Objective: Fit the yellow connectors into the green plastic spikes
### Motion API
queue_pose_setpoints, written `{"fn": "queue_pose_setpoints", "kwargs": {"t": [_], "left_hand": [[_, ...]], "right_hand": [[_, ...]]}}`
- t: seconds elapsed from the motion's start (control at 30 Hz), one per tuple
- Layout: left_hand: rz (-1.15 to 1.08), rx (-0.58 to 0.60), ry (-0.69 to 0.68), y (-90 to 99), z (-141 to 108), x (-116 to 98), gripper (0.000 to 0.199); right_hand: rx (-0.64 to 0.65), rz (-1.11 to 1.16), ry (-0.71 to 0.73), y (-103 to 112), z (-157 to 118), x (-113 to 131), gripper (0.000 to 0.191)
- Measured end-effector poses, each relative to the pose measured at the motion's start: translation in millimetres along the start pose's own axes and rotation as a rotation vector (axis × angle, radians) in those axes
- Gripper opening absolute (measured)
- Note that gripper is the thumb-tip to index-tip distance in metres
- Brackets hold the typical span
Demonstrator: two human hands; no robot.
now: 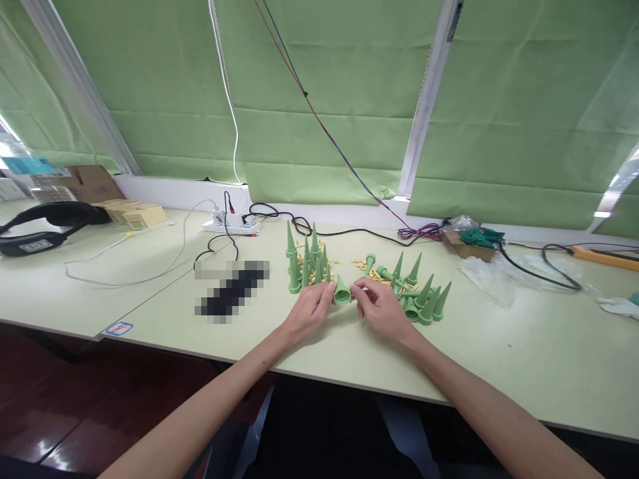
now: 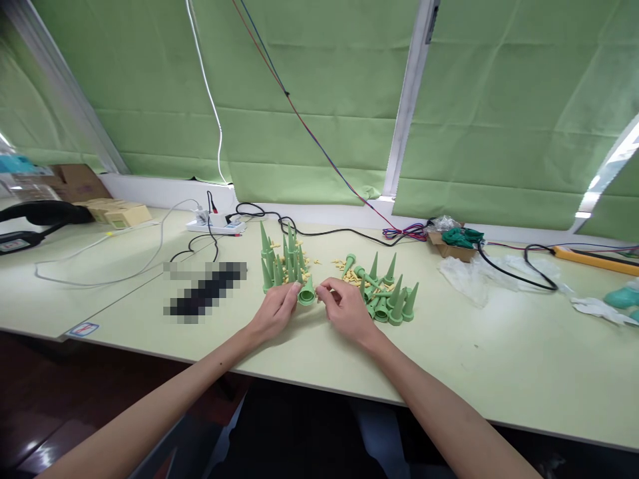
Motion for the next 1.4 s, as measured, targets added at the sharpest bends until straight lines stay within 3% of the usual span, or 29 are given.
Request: {"fn": "queue_pose_setpoints", "kwargs": {"t": [0.2,0.37,0.53,0.73,0.97,1.2,1.4], "left_hand": [[0.065,0.082,-0.065,2.8,0.6,-5.6,0.042],[0.041,0.123,-0.043,2.0,-0.9,-7.1,0.031],[0.007,0.145,-0.021,-0.1,-2.6,-4.0,0.039],[0.066,0.121,-0.085,-0.9,-2.0,-2.7,0.035],[0.062,0.028,0.006,-2.4,-0.2,-0.7,0.029],[-0.041,0.088,0.055,0.1,0.8,2.1,0.059],[-0.071,0.102,0.089,1.0,0.9,2.0,0.058]], "right_hand": [[-0.004,-0.026,0.01,2.1,-0.7,-2.9,0.036],[-0.014,-0.068,-0.003,2.6,-0.3,-5.9,0.04],[-0.024,-0.087,-0.011,1.8,2.2,-11.2,0.045],[-0.029,-0.061,-0.056,0.0,4.6,-16.0,0.049],[-0.103,-0.04,-0.082,-0.1,4.9,-14.1,0.045],[-0.025,-0.008,0.006,-0.4,2.4,-8.7,0.039],[0.018,-0.009,0.04,-0.8,2.1,-8.8,0.034]]}}
Point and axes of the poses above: each hand's wrist, its own z-axis towards the middle knuckle, its own y-axis out of the back of the hand, x = y × z, the point moved 1 cm from there along z, towards the middle knuckle
